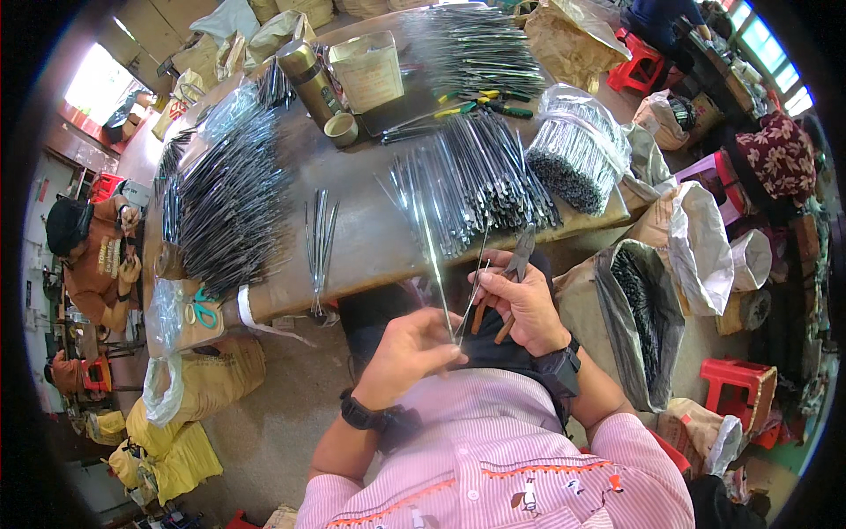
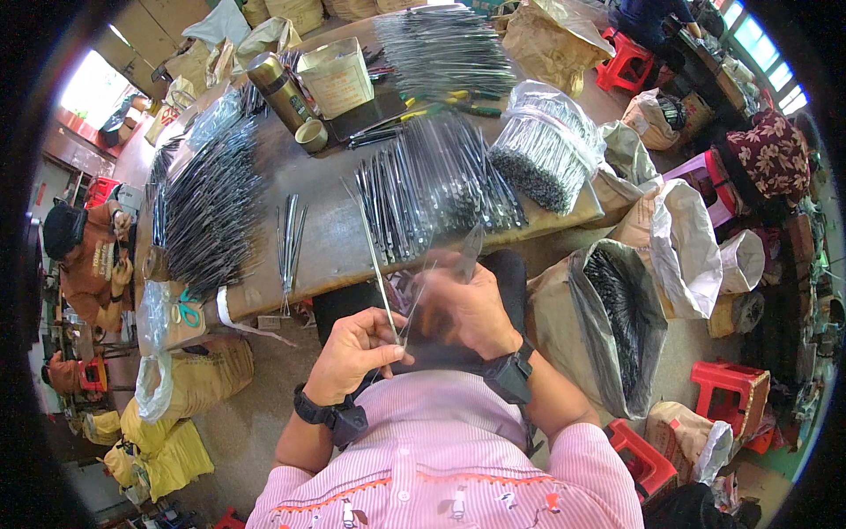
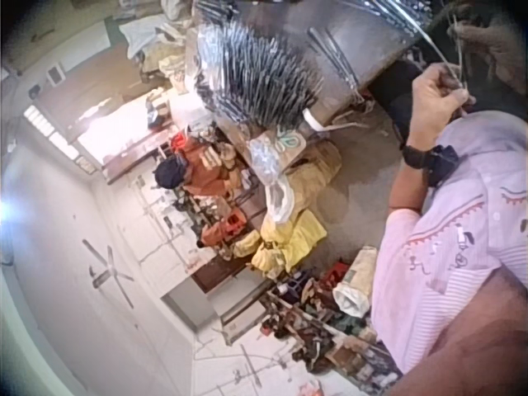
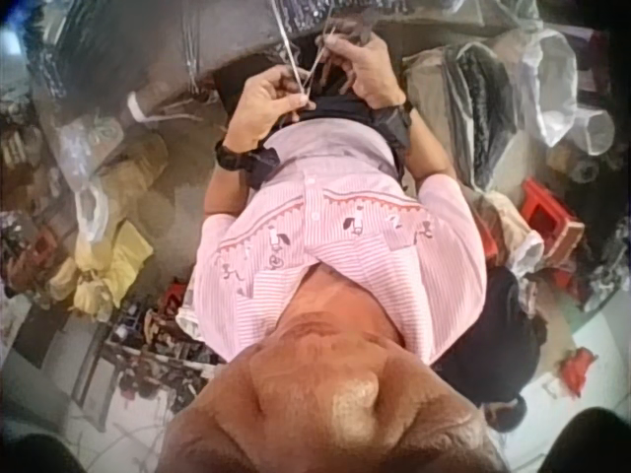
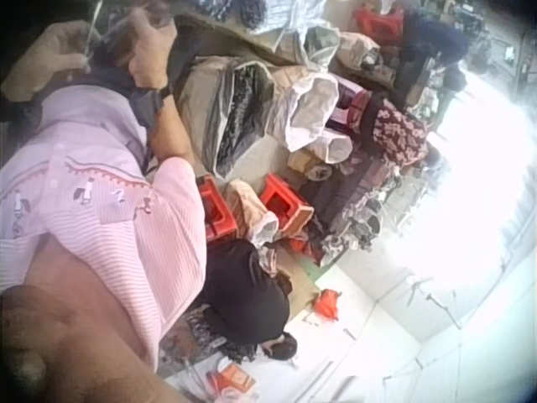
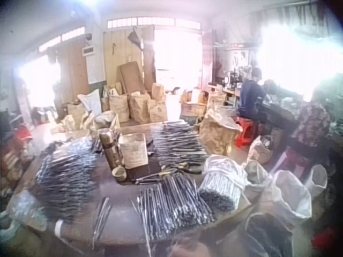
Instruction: The person picks up metal rods from a table, uses pliers to trim or adjust them individually, and places them into a black bag or organized bundles.
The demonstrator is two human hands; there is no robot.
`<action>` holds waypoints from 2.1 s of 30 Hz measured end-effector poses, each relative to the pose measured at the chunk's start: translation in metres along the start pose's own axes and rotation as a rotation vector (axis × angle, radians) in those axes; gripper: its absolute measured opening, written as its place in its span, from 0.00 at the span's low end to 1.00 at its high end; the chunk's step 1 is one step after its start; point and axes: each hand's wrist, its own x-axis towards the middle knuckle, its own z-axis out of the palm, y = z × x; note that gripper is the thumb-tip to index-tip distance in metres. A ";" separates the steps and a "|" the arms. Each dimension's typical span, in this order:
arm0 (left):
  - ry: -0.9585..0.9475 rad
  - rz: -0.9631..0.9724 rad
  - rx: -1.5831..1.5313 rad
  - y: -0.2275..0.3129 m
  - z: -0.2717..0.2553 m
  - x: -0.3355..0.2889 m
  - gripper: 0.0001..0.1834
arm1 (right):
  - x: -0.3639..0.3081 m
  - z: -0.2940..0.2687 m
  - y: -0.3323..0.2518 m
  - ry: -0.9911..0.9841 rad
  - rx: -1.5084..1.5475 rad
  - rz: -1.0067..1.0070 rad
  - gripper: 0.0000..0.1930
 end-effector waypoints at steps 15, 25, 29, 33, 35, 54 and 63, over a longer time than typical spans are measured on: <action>-0.055 0.014 -0.161 -0.007 0.004 0.008 0.07 | 0.005 -0.009 0.009 -0.079 -0.141 0.106 0.11; 0.094 -0.107 -0.485 -0.018 0.001 0.027 0.05 | -0.001 -0.001 0.006 -0.142 -0.320 0.054 0.08; 0.113 -0.007 -0.328 -0.013 -0.003 0.025 0.08 | -0.002 -0.025 0.022 0.002 0.202 0.166 0.19; 0.207 0.071 -0.080 -0.011 -0.001 0.020 0.11 | -0.021 -0.043 0.007 0.078 0.501 0.355 0.16; 0.207 0.100 -0.009 -0.009 0.001 0.018 0.10 | -0.033 -0.048 0.002 -0.079 0.536 0.452 0.16; 0.271 0.447 0.516 -0.013 0.001 0.023 0.11 | -0.017 -0.050 0.017 -0.514 -1.084 -0.198 0.35; 0.308 0.469 0.565 -0.017 -0.001 0.026 0.10 | -0.015 -0.037 -0.004 -0.409 -1.414 -0.402 0.29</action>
